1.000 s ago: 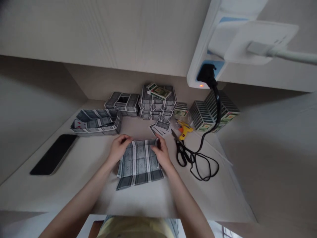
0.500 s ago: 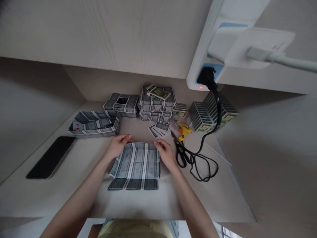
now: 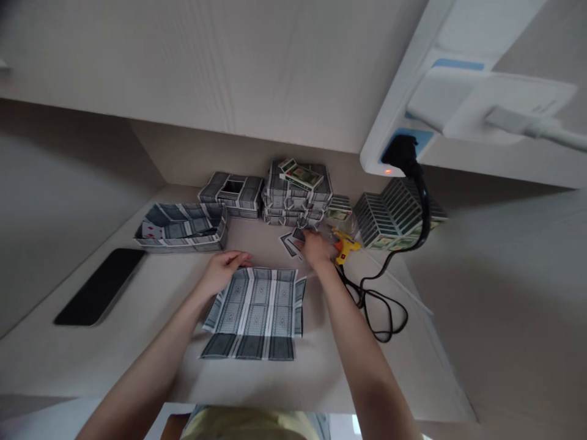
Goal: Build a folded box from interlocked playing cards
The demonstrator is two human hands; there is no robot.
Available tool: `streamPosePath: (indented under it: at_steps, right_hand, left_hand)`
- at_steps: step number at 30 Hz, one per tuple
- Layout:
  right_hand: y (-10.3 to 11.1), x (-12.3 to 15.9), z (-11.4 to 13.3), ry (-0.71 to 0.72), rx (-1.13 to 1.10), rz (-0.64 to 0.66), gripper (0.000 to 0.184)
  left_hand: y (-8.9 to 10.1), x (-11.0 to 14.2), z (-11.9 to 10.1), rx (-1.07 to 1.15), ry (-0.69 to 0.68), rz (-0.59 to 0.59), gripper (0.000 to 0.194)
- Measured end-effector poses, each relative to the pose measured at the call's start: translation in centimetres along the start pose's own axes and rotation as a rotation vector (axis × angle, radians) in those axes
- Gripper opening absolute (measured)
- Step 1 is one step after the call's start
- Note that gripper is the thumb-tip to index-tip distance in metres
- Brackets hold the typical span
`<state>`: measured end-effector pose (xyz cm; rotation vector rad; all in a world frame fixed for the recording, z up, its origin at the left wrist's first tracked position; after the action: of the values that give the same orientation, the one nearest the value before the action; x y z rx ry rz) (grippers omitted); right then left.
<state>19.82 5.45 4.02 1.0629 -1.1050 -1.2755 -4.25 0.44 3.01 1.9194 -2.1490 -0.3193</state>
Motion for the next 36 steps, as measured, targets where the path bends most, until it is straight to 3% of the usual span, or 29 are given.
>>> streamPosePath:
  at_steps: [3,9,13,15,17,21,24,29,34,36]
  right_hand:
    - [0.1,0.1,0.3,0.053,0.073,0.004,0.035]
    - [0.1,0.4,-0.8,0.120,-0.002,-0.089,0.028]
    - [1.0,1.5,-1.4,0.192,-0.217,-0.399,0.029]
    - [1.2,2.5,-1.7,0.100,-0.412,-0.551,0.031]
    - [1.0,3.7,-1.8,-0.032,-0.657,-0.594,0.035]
    - [-0.4,6.1,-1.0,-0.170,-1.267,-0.311,0.031]
    - [-0.9,7.8,-0.4,-0.157,-1.512,-0.168,0.030]
    - [-0.8,9.0,-0.8,-0.112,-1.531,-0.070,0.037]
    - [-1.6,8.9,-2.3,-0.146,-1.375,-0.143,0.033]
    - [-2.3,8.9,-2.3,-0.176,-1.345,-0.109,0.035]
  left_hand:
    - [0.1,0.0,0.1,-0.006,0.009,-0.004,0.038]
    - [0.5,0.2,-0.1,0.001,0.028,-0.004,0.038]
    - [0.8,0.4,-0.2,0.007,0.047,-0.018,0.038]
    - [0.9,0.5,-0.3,0.002,0.043,-0.028,0.037]
    - [0.9,0.7,-0.3,-0.010,0.045,-0.041,0.036]
    - [1.0,1.0,-0.3,-0.040,0.063,-0.070,0.035]
    - [1.0,1.1,-0.2,-0.029,0.060,-0.076,0.036]
    - [1.0,1.3,-0.1,-0.046,0.034,-0.056,0.037]
    - [1.2,1.6,-0.2,-0.022,0.053,0.153,0.035]
    - [1.5,1.5,0.0,-0.016,0.070,0.193,0.034]
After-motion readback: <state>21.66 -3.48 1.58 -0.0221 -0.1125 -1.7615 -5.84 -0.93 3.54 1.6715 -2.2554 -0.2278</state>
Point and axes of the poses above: each hand's wrist, its own x-axis away from the middle knuckle, its own y-axis out of the back of the hand, z = x × y, the point moved 2 cm from there along -x, towards the middle knuckle, and after that the axes turned 1 degree about y, right-handed, at the moved point
